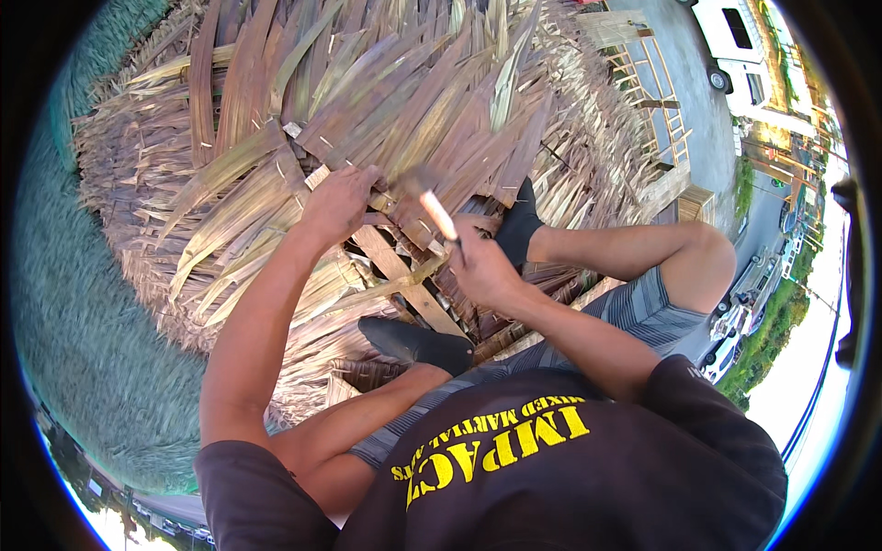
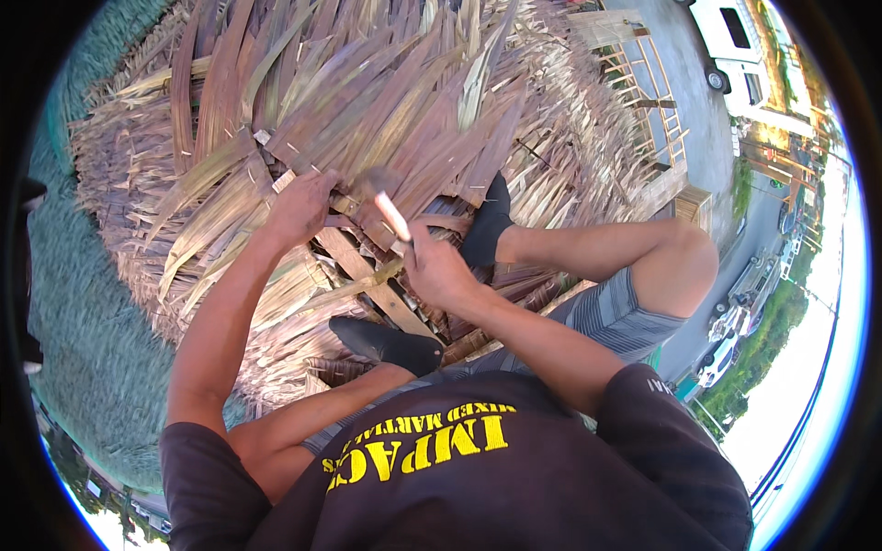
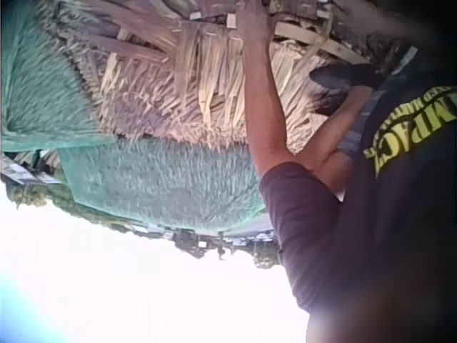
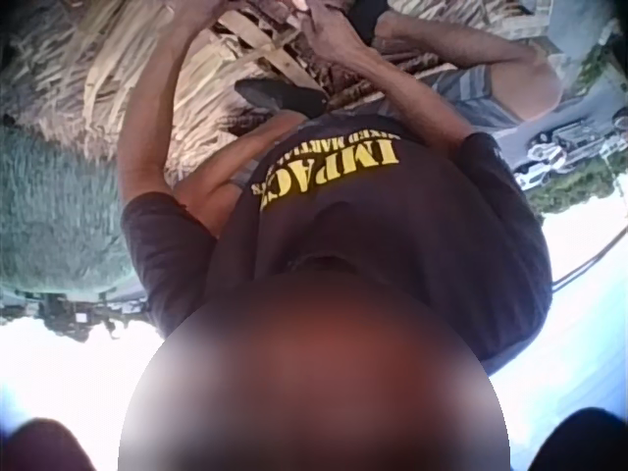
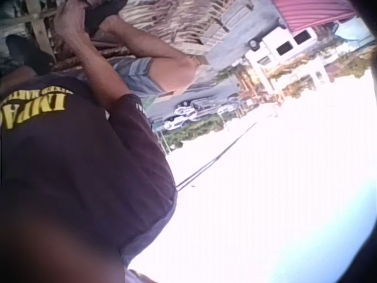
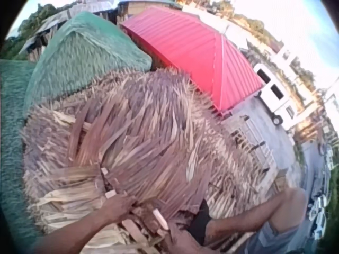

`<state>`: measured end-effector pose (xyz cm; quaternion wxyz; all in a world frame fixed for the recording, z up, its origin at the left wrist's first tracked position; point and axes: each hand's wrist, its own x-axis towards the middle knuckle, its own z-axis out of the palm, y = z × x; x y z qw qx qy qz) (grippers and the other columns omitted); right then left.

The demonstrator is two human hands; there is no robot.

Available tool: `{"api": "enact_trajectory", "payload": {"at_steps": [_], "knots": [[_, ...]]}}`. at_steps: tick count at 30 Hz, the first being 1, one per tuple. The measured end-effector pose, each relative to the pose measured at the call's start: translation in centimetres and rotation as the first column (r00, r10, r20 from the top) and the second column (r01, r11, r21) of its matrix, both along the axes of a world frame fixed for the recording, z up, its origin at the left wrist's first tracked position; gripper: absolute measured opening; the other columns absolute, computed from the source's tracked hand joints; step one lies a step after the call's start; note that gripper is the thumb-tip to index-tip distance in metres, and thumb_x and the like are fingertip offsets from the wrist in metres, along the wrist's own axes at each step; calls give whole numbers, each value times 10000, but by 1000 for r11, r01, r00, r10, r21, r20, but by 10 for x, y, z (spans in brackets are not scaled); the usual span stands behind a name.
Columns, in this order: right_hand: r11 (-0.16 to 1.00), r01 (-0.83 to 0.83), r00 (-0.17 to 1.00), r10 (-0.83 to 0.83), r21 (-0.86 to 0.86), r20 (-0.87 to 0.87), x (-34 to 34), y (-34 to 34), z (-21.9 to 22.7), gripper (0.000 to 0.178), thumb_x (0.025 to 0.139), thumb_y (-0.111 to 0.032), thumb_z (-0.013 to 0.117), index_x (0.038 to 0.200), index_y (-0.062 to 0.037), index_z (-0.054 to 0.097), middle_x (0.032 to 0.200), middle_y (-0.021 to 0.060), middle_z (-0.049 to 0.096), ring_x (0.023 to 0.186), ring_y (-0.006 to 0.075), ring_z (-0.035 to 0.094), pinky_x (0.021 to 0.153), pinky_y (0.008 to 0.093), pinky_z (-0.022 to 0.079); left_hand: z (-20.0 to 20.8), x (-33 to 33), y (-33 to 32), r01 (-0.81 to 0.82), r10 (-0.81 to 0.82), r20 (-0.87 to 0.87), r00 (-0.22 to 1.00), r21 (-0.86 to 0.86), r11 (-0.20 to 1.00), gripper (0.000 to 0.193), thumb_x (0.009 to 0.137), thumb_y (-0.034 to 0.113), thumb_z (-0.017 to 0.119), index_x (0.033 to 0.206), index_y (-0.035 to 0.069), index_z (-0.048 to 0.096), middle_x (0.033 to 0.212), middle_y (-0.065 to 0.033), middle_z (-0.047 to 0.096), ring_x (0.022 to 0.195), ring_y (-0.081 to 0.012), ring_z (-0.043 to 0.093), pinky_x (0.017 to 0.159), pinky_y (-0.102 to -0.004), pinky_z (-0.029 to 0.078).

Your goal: The person is on a thatched roof, using a hammer to drive nails into wooden battens to secure layers of dried palm leaves. They repeatedly position the leaves, align them with the underlying structure, and hammer fasteners to hold the thatch in place.

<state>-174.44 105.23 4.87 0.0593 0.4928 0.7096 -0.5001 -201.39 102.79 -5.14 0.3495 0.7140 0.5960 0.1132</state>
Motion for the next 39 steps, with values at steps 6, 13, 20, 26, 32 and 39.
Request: {"api": "enact_trajectory", "payload": {"at_steps": [6, 13, 20, 26, 32, 39], "knots": [[969, 204, 966, -176, 137, -191, 7, -11, -13, 280, 1013, -144, 529, 1191, 7, 375, 763, 294, 610, 735, 510, 630, 610, 549, 472, 3, 0, -10, -6, 3, 65, 998, 53, 999, 486, 810, 327, 795, 1118, 28, 566, 1086, -165, 667, 1052, -362, 605, 923, -432, 490], [963, 75, 990, -39, 261, -138, 6, 35, -27, 233, 1023, -189, 562, 1155, -19, 473, 815, 263, 601, 762, 434, 639, 691, 476, 506, 24, 22, -45, -8, 42, -208, 977, 163, 987, 249, 929, 263, 637, 1101, 84, 613, 1140, -76, 591, 1136, -254, 586, 825, -409, 548], [974, -54, 994, 31, 222, 104, 27, 106, -9, 283, 921, -224, 733, 1082, -29, 605, 805, 156, 632, 749, 293, 628, 705, 406, 502, 39, 48, -59, 29, -24, 36, 999, -167, 985, 134, 906, 125, 588, 977, 62, 682, 987, -136, 649, 898, -338, 679, 766, -450, 561], [923, -63, 996, 82, -381, 35, 37, 65, -51, 241, 930, -165, 747, 1103, -44, 631, 869, 35, 626, 833, 142, 588, 774, 314, 498, 68, 66, -115, 458, -22, 728, 686, -408, 790, 142, 881, 147, 655, 950, 47, 729, 881, -158, 709, 864, -352, 679, 796, -443, 544], [818, -574, 800, 570, 34, -188, 11, 37, -53, 376, 934, -293, 708, 1213, -69, 591, 990, 216, 679, 926, 434, 645, 832, 486, 510, 77, -58, -132, -333, 384, -429, 818, 191, 923, 308, 855, 62, 643, 1162, 58, 678, 1195, -159, 674, 1132, -380, 609, 960, -490, 481], [710, -698, 706, 704, 96, -74, -125, 49, -27, 352, 930, -314, 706, 1173, -78, 610, 928, 200, 686, 886, 434, 651, 760, 486, 508, 35, -31, -324, -947, 951, -225, 212, 192, 257, 496, 942, 180, 661, 1379, -12, 527, 1357, -303, 553, 1256, -462, 517, 1041, -540, 425]]}}
